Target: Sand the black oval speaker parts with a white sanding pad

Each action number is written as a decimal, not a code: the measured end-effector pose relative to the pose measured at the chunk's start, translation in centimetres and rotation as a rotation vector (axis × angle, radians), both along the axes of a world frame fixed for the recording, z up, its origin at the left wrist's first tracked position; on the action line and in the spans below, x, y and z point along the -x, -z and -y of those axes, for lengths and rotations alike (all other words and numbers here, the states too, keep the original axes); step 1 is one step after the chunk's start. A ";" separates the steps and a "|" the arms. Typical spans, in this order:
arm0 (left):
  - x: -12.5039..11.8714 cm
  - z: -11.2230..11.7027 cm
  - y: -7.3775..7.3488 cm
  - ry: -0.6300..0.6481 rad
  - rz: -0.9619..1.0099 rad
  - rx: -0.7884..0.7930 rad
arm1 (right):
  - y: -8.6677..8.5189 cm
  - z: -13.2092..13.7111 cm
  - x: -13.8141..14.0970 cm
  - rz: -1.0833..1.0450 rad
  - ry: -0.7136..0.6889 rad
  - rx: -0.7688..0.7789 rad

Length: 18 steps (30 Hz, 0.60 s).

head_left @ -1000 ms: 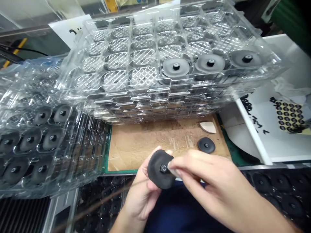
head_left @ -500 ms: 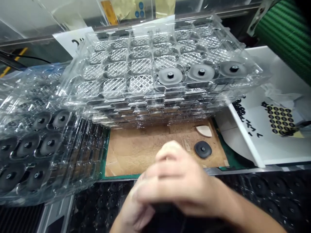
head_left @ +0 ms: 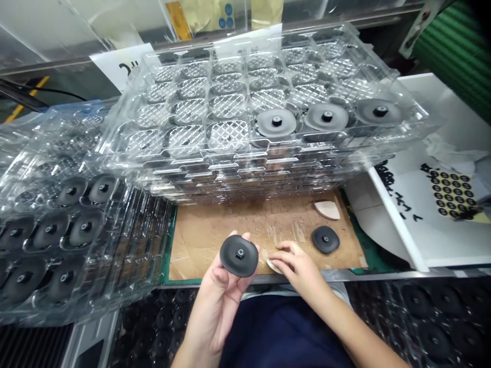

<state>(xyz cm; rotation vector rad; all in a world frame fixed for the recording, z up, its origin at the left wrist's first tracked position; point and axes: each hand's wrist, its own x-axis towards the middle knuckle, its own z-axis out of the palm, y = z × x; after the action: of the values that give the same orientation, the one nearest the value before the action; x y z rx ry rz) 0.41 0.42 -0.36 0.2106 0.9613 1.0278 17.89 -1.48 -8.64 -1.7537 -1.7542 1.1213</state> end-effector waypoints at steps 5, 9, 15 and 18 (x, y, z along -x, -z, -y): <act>-0.2 0.0 0.0 -0.024 -0.006 0.002 | 0.4 0.6 -0.6 0.047 0.029 -0.056; -0.4 0.0 0.1 -0.036 -0.033 -0.001 | -2.1 -2.1 -1.8 0.011 0.063 -0.144; -1.3 0.6 -0.2 0.008 -0.003 0.004 | -11.8 -3.9 0.8 -0.187 -0.100 -0.456; -1.5 0.9 -0.5 0.029 0.013 0.054 | -13.8 -3.5 2.4 -0.174 -0.314 -0.455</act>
<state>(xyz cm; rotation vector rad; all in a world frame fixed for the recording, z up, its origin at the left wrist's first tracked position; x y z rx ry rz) 1.91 -0.43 0.12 0.1726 0.9702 0.9742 15.45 2.06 5.19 -1.1100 -2.0226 0.8643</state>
